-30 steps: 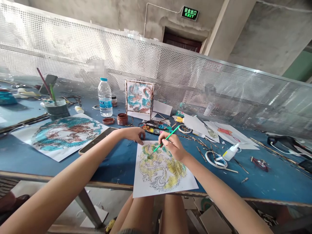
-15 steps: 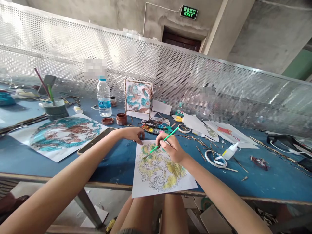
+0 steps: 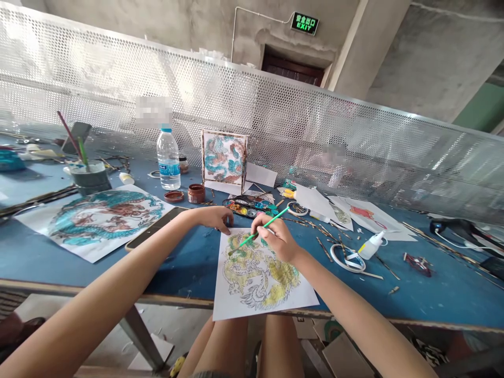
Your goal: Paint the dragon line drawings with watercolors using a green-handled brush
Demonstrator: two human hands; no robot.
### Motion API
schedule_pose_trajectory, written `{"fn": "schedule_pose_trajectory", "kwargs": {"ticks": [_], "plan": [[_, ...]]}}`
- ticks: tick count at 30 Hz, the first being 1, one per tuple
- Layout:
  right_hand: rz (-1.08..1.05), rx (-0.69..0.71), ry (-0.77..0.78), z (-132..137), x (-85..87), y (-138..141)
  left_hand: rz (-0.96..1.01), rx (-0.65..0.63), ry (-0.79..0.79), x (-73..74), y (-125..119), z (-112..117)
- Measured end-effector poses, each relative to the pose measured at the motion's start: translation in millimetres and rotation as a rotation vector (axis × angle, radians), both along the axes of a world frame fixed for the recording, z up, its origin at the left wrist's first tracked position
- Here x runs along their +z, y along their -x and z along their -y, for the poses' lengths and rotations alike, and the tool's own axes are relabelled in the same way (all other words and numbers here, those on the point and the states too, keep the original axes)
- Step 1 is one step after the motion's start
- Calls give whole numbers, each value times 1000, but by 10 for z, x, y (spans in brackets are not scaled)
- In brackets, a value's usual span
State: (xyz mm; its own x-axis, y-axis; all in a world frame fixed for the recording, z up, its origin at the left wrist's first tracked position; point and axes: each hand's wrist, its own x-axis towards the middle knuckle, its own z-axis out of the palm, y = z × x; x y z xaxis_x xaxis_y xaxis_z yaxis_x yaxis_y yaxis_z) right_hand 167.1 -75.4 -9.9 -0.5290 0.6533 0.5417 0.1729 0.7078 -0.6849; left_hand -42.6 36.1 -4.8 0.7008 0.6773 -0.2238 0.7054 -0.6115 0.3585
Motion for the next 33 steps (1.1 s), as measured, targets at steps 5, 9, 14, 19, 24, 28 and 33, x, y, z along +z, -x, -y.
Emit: {"fn": "schedule_pose_trajectory", "kwargs": {"ticks": [5, 9, 14, 19, 24, 28, 33], "plan": [[30, 42, 40, -7, -22, 42, 4, -5, 13, -24, 4, -26], [59, -16, 6, -67, -28, -20, -1, 5, 14, 0, 1, 0], [10, -41, 36, -44, 2, -28, -1, -1, 5, 32, -10, 32], [12, 71, 151, -8, -14, 43, -1, 13, 30, 37, -16, 40], [85, -12, 39, -96, -19, -20, -14, 4, 15, 38, -23, 39], [86, -52, 8, -97, 28, -58, -24, -5, -4, 41, -20, 42], [32, 21, 97, -15, 17, 32, 13, -14, 1, 23, 0, 27]]}}
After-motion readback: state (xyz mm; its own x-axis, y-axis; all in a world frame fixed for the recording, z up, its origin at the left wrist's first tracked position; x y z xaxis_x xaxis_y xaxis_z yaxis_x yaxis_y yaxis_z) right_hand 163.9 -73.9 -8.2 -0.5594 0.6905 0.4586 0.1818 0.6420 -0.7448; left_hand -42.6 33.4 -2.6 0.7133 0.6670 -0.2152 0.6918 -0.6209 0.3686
